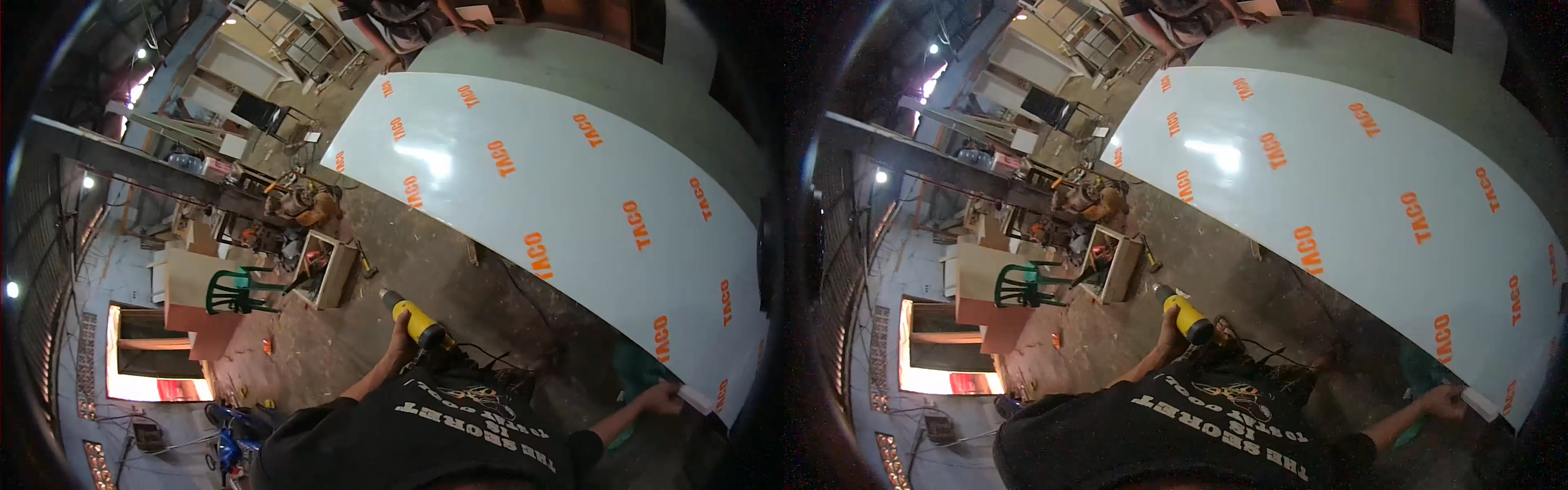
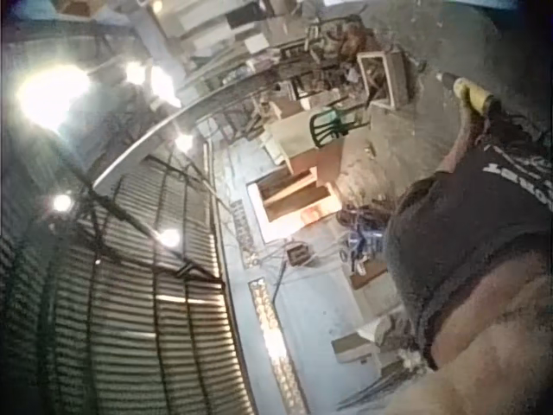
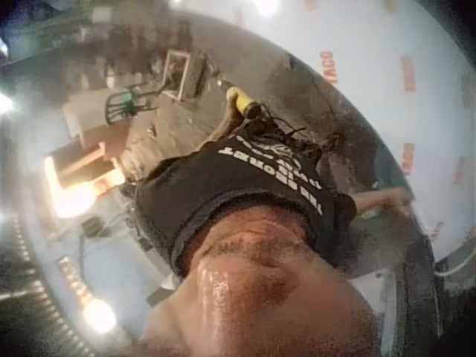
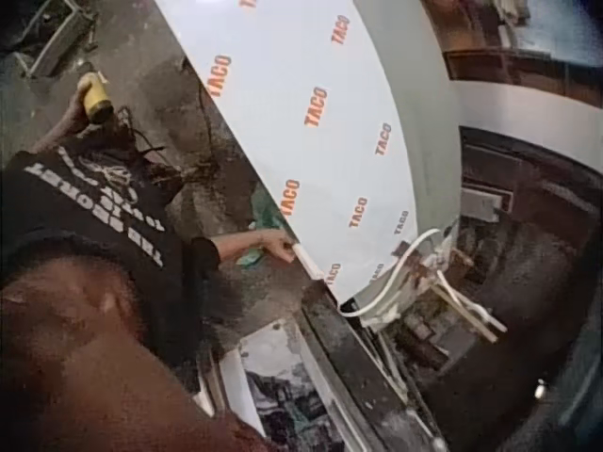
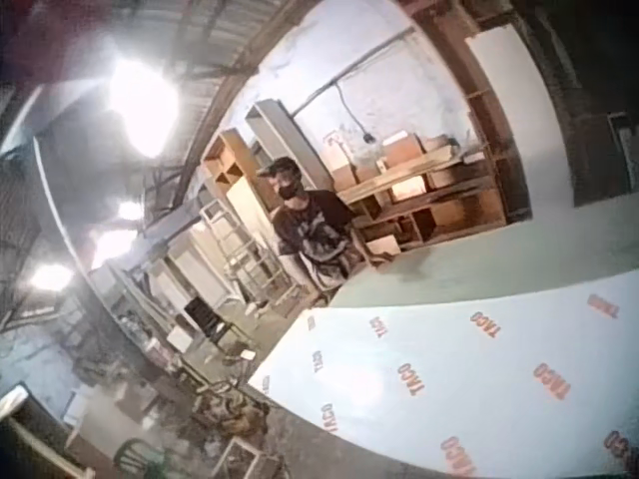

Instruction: The person applies a flexible edging strip to the curved edge of a furniture panel by hand. The person uses a heat gun to soften the strip and presses it onto the glued edge, moving along the curve to secure it.

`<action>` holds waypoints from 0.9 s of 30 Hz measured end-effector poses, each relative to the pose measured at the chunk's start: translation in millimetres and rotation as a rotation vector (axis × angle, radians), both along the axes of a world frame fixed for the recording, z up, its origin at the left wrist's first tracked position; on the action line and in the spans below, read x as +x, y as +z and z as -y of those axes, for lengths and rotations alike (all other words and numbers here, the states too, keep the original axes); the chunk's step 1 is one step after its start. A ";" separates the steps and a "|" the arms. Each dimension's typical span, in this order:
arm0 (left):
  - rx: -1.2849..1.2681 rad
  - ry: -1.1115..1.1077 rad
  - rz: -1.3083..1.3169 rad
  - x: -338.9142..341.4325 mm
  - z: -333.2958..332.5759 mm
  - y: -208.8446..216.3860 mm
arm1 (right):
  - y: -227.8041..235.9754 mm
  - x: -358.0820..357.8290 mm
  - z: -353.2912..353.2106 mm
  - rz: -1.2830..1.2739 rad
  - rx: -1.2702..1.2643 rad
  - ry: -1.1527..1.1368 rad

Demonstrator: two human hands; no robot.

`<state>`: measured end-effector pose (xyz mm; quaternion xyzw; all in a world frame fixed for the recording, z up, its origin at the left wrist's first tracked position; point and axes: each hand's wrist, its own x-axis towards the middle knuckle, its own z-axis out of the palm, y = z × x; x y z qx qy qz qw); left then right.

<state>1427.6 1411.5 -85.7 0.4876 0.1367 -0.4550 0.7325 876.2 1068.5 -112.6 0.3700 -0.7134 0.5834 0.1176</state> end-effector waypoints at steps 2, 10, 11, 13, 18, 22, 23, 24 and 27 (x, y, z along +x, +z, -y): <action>0.022 0.033 -0.023 29.7 -13.4 -7.1 | -18.5 44.6 -8.7 -0.175 -0.035 -0.013; 0.009 -0.070 -0.063 205.0 -116.6 6.1 | -27.6 330.9 -55.6 -0.012 0.056 0.052; 0.028 -0.075 -0.019 227.7 -127.4 10.7 | -37.8 354.8 -58.3 -0.095 0.066 0.060; 0.047 -0.072 0.051 271.5 -150.1 18.5 | -10.9 435.1 -80.3 0.145 0.156 0.143; 0.074 -0.047 0.127 368.5 -160.7 25.5 | -15.6 553.1 -104.6 0.241 0.114 0.246; 0.067 -0.037 0.128 427.9 -157.8 17.7 | -26.9 639.9 -120.3 0.303 0.046 0.290; 0.064 -0.035 0.116 440.7 -158.4 17.1 | -27.8 659.5 -125.4 0.319 0.028 0.331; 0.061 -0.038 0.104 453.2 -158.4 17.0 | -29.1 679.2 -129.7 0.334 0.009 0.370; 0.074 -0.067 0.105 483.0 -160.4 34.8 | -25.8 740.8 -142.4 0.326 0.023 0.319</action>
